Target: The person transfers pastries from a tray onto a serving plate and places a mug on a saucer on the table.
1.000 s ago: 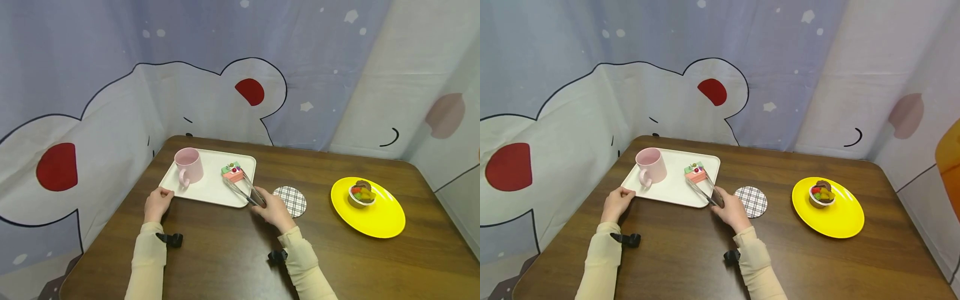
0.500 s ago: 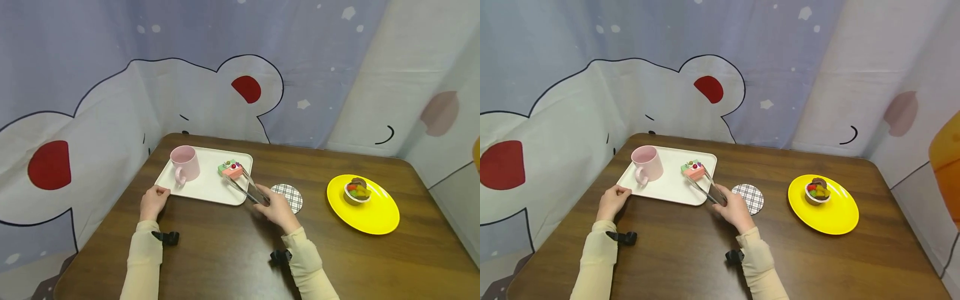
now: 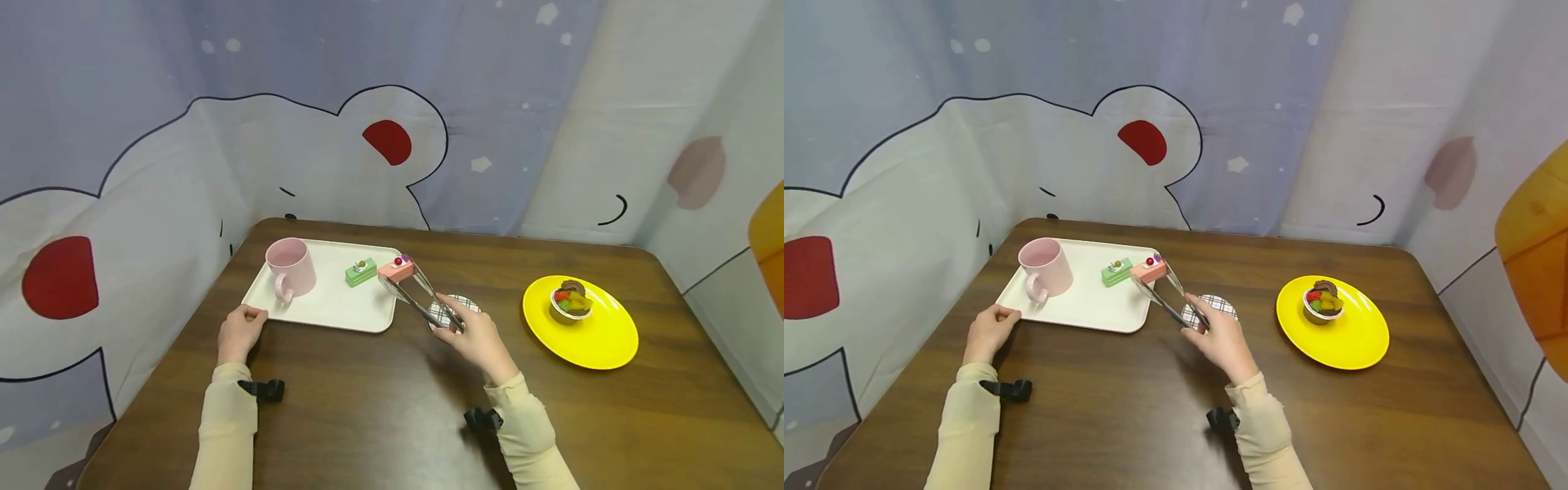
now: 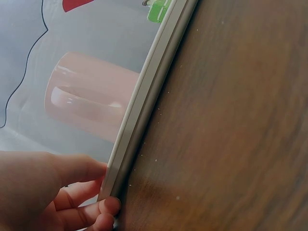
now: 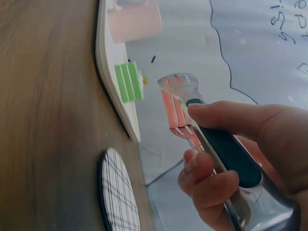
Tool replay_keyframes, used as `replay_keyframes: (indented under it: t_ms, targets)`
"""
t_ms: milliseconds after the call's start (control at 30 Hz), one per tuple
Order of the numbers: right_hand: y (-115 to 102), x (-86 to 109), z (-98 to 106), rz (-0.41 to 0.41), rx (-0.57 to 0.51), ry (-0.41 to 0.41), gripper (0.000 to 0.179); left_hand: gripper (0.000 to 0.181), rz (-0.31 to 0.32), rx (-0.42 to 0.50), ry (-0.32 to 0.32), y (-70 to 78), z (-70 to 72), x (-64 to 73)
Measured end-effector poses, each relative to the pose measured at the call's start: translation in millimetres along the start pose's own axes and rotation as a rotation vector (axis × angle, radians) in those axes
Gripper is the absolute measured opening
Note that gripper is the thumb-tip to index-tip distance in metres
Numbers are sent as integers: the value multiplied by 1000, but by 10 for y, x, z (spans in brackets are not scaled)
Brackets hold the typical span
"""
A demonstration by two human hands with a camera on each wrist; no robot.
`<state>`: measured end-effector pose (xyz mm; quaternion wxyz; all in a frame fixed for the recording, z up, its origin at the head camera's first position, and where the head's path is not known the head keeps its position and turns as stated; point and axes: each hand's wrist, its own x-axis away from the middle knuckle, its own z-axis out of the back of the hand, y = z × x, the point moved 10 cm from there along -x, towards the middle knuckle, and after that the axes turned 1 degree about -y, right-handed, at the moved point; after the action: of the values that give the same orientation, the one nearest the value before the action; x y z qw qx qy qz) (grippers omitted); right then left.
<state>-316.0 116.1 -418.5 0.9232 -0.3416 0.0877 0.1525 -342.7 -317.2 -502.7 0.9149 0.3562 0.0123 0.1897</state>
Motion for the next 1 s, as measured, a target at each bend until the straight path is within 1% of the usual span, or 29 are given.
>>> replay_keyframes:
  t_ms: [133, 233, 400, 600, 833, 1000]
  targets:
    - [80, 44, 125, -37, 30, 21, 60, 39, -3, 12, -3, 10, -2, 7]
    - [123, 88, 199, -43, 24, 34, 59, 39, -4, 20, -4, 15, 0, 15]
    - [244, 228, 249, -71, 6, 53, 61, 38, -2, 17, -2, 7, 11, 15]
    - [377, 422, 298, -112, -10, 89, 60, 39, 8, 9, -6, -14, -10, -3]
    - [566, 592, 337, -259, -96, 21, 62, 39, 4, 7, -8, -9, -2, 5]
    - [673, 715, 457, -328, -83, 31, 63, 39, -4, 6, -4, -3, 6, 3]
